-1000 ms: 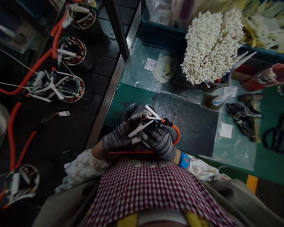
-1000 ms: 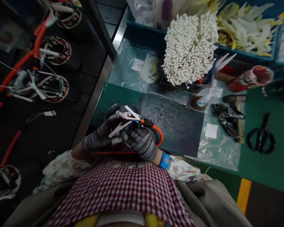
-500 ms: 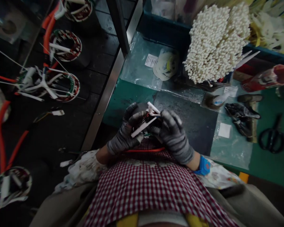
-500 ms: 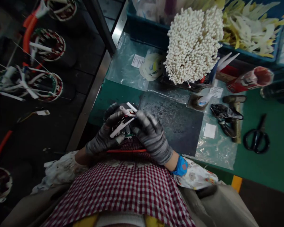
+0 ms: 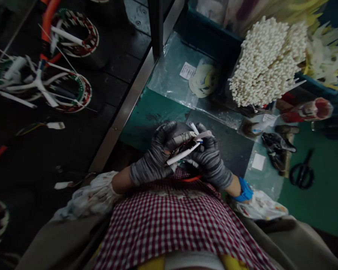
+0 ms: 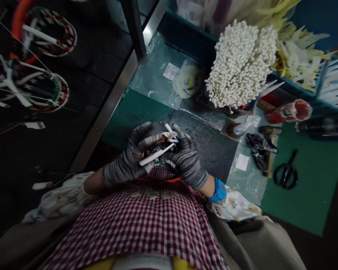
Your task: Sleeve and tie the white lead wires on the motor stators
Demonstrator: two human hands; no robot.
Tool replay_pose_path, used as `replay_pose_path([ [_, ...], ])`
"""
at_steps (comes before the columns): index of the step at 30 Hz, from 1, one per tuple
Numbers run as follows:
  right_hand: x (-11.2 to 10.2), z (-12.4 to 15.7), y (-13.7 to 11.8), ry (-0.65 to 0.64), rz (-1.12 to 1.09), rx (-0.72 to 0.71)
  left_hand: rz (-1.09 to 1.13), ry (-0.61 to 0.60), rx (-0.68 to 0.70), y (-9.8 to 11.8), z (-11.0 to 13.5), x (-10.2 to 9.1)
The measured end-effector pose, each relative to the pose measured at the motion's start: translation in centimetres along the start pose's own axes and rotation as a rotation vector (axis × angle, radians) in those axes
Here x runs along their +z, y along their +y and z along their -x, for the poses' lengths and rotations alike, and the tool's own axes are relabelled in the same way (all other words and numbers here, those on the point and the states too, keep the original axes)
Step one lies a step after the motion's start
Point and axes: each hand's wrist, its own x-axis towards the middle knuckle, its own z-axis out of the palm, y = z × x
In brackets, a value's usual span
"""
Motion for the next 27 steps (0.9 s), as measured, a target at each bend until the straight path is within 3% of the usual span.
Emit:
replay_pose_path([
  [4,1.6,1.1,-0.5,0.102,0.066,0.092,0.136,0.112,-0.086,0.3,1.2,1.2],
  [8,1.0,1.8,-1.0,0.156,0.111,0.087,0.087,0.218,-0.127,0.2,1.6,2.9],
  [14,-2.6,1.1,0.2,0.038,0.077,-0.036,0.000,0.189,-0.164,0.7,0.1,3.6],
  [20,-4.0,-0.8,1.7,-0.153,0.010,-0.135,-0.083,0.078,-0.157,0.9,-1.0,3.3],
  [23,-4.1,-0.8,2.0,-0.153,0.047,-0.198,-0.102,0.066,-0.133,0.7,-1.1,3.0],
  [27,-3.9,0.1,1.5,-0.083,0.111,-0.101,-0.082,0.048,-0.124,1.0,-1.3,2.6],
])
